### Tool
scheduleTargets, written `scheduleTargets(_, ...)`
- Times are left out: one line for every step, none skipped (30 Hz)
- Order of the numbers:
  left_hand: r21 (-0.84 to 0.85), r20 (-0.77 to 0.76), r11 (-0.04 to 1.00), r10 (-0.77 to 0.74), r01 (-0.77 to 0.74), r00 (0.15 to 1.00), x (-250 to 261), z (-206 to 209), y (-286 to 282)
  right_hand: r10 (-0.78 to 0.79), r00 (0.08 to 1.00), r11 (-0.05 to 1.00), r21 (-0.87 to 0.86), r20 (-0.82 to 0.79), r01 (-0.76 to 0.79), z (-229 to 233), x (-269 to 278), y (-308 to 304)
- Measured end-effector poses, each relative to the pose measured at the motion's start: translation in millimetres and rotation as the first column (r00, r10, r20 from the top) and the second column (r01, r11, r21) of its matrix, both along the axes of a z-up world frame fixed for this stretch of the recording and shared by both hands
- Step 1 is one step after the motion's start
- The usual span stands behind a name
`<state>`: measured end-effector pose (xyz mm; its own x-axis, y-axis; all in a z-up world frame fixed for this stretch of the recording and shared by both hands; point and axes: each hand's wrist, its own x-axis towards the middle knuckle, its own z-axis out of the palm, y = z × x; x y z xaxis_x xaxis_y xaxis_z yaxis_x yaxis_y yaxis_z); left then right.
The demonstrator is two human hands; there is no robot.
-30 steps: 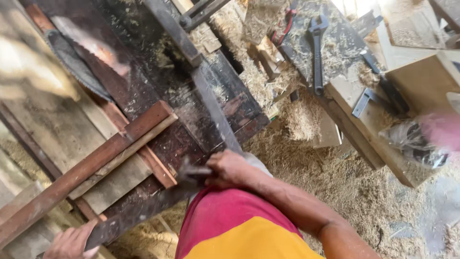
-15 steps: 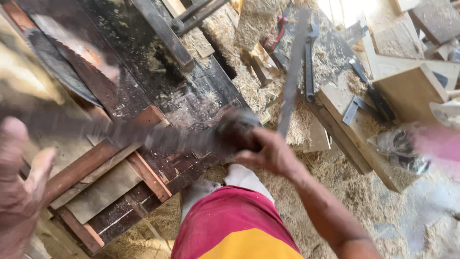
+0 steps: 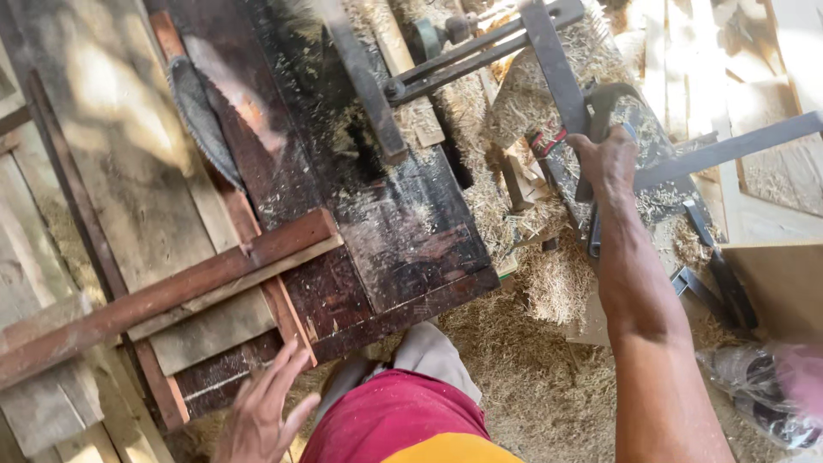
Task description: The person measures wooden boards using a framing square, hammers them into place, and handles a circular saw blade and an adjustable wrench in a workshop.
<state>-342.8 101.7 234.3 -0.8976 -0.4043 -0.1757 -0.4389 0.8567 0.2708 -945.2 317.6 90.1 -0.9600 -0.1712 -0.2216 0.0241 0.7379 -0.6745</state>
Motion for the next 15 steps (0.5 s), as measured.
scheduleTargets(0.030,0.052,0.998,0.047,-0.049,0.998,5,-13,2,0.003,1.000,1.000,-0.008,-0.015,-0.003,-8,-11,-3)
scheduleTargets(0.062,0.117,0.994,0.080,-0.088,0.990,12,-23,3,-0.006,1.000,1.000,-0.008,-0.019,0.006,-17,-15,3)
scheduleTargets(0.090,0.183,0.988,0.111,-0.129,0.977,18,-32,2,-0.055,0.998,0.996,-0.063,0.020,0.056,-24,-18,9)
scheduleTargets(0.102,0.180,0.984,0.127,-0.147,0.976,19,-39,0,-0.097,0.994,0.987,-0.124,0.052,0.103,-28,-27,12)
scheduleTargets(0.114,0.177,0.980,0.143,-0.164,0.974,18,-47,-4,-0.138,0.987,0.971,-0.183,0.085,0.152,-29,-38,12)
scheduleTargets(0.128,0.168,0.971,0.178,-0.201,0.969,18,-56,-4,-0.148,0.988,0.976,-0.156,0.051,0.154,-29,-51,8)
scheduleTargets(0.163,0.180,0.957,0.209,-0.239,0.961,23,-59,-7,-0.156,0.988,0.979,-0.129,0.017,0.157,-29,-54,11)
scheduleTargets(0.196,0.184,0.940,0.244,-0.279,0.952,25,-62,-9,-0.159,0.987,0.982,-0.107,-0.025,0.155,-28,-60,14)
scheduleTargets(0.228,0.189,0.920,0.278,-0.318,0.942,25,-68,-13,-0.203,0.979,0.974,-0.110,-0.029,0.199,-27,-69,13)
scheduleTargets(0.239,0.219,0.912,0.285,-0.334,0.933,27,-71,-20,-0.251,0.968,0.963,-0.108,-0.027,0.247,-30,-73,14)
scheduleTargets(0.248,0.248,0.903,0.290,-0.350,0.924,29,-75,-25,-0.299,0.954,0.950,-0.106,-0.024,0.295,-34,-76,14)
scheduleTargets(0.258,0.273,0.891,0.305,-0.375,0.912,31,-81,-26,-0.286,0.957,0.952,-0.125,-0.052,0.278,-39,-79,12)
scheduleTargets(0.235,0.295,0.893,0.311,-0.384,0.903,34,-86,-24,-0.274,0.958,0.955,-0.144,-0.080,0.261,-46,-78,13)
scheduleTargets(0.212,0.324,0.896,0.312,-0.390,0.893,40,-89,-21,-0.265,0.959,0.956,-0.157,-0.103,0.247,-55,-71,13)
scheduleTargets(0.190,0.352,0.898,0.314,-0.396,0.882,43,-95,-21,-0.240,0.958,0.963,-0.164,-0.154,0.215,-64,-66,8)
